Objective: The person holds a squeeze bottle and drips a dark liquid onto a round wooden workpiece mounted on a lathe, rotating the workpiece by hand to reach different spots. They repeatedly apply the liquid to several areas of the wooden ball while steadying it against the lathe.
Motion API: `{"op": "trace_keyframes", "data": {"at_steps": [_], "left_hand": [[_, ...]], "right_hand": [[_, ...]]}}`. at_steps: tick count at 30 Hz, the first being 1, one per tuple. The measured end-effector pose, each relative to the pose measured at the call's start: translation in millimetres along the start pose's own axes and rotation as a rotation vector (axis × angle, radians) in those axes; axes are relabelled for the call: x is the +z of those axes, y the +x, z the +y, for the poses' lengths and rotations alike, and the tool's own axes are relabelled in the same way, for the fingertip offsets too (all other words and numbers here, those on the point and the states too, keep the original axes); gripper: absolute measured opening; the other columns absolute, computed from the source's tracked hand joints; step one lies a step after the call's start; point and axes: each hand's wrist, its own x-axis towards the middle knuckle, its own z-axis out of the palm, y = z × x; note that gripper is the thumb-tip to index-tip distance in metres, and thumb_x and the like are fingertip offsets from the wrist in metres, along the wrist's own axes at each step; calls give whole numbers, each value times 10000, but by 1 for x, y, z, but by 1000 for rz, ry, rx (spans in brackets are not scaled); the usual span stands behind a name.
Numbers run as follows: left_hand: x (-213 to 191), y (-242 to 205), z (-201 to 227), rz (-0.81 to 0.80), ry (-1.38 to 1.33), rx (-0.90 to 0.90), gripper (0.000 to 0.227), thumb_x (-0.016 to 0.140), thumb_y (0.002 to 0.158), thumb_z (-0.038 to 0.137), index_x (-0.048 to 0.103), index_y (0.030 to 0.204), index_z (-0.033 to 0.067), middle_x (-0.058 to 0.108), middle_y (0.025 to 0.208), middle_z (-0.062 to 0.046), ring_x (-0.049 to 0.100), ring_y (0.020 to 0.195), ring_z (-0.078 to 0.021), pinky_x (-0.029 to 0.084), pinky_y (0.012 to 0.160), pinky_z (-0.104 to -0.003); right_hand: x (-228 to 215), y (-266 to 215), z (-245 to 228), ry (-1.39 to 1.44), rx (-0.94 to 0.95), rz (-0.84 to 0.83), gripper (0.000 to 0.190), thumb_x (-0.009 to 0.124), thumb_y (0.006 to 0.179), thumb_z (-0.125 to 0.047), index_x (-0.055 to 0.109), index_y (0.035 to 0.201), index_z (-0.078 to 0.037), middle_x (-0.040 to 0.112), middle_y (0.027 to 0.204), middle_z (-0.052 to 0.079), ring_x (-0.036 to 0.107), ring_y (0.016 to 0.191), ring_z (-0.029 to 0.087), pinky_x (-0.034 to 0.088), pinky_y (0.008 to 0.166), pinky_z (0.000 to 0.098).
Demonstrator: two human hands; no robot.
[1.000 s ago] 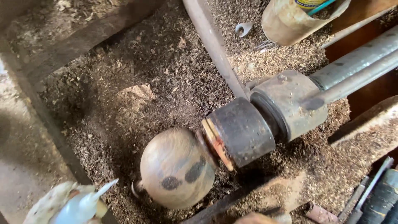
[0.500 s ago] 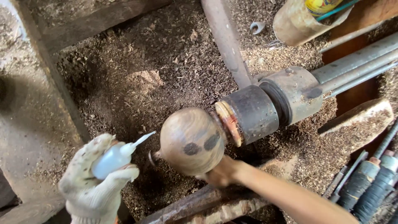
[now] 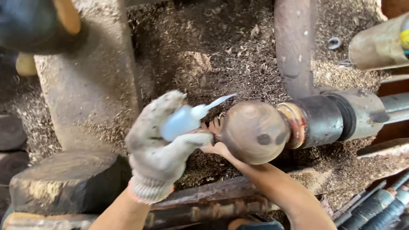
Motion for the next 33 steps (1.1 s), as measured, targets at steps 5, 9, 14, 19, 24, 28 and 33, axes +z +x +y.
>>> {"op": "trace_keyframes", "data": {"at_steps": [5, 9, 14, 19, 24, 28, 33], "left_hand": [[-3, 1, 12, 7, -361, -137, 662, 938, 802, 210, 650, 1334, -57, 699, 1308, -179, 733, 1117, -222, 661, 949, -325], [-6, 0, 5, -19, -189, -85, 610, 956, 776, 190, 666, 1254, -55, 718, 1230, -171, 732, 1115, -247, 627, 986, -352], [1, 9, 3, 51, -199, 24, 500, 939, 860, 162, 670, 1237, -25, 705, 1233, -151, 715, 1120, -232, 627, 990, -339], [6, 3, 1, 68, -165, -131, 404, 906, 957, 191, 689, 1243, 7, 709, 1185, -93, 733, 1027, -170, 660, 836, -301], [6, 6, -15, 144, -329, -71, 423, 915, 950, 166, 682, 1253, -14, 715, 1193, -118, 731, 1003, -176, 664, 830, -324], [2, 9, 0, 107, -430, -191, 468, 926, 950, 192, 685, 1289, -22, 725, 1060, -131, 732, 785, -181, 624, 617, -300], [5, 6, -4, 44, -409, -111, 394, 874, 956, 133, 676, 1250, -41, 720, 1072, -137, 742, 806, -185, 643, 634, -287]], "right_hand": [[-46, 68, 41, 831, 98, 183, 552, 501, 1017, -428, 477, 1446, -81, 522, 1448, 155, 481, 1347, 329, 336, 1178, 547], [-88, 87, -2, 1552, 85, 148, 462, 458, 1061, -345, 465, 1455, -104, 509, 1488, 149, 497, 1361, 308, 347, 1189, 531], [76, -27, 74, 3214, -199, 106, 569, 458, 989, -68, 398, 1525, -250, 488, 1421, 183, 659, 1060, 290, 307, 1113, 693], [113, -153, 60, 3605, 166, 466, 742, 757, 721, -217, 525, 1414, -86, 663, 1091, 179, 648, 1052, 336, 564, 900, 544], [113, -264, -11, 3609, 1332, 520, 483, 733, 832, -276, 628, 1283, -137, 697, 1222, 98, 666, 1143, 259, 569, 967, 452], [176, -239, -34, 3172, 1786, -209, 699, 863, 765, -452, 596, 1311, -107, 505, 1443, 247, 464, 1363, 402, 424, 1098, 594], [139, -171, -50, 3030, 2006, -108, 707, 903, 762, -479, 618, 1329, -167, 581, 1435, 149, 526, 1356, 348, 422, 1120, 559]]}}
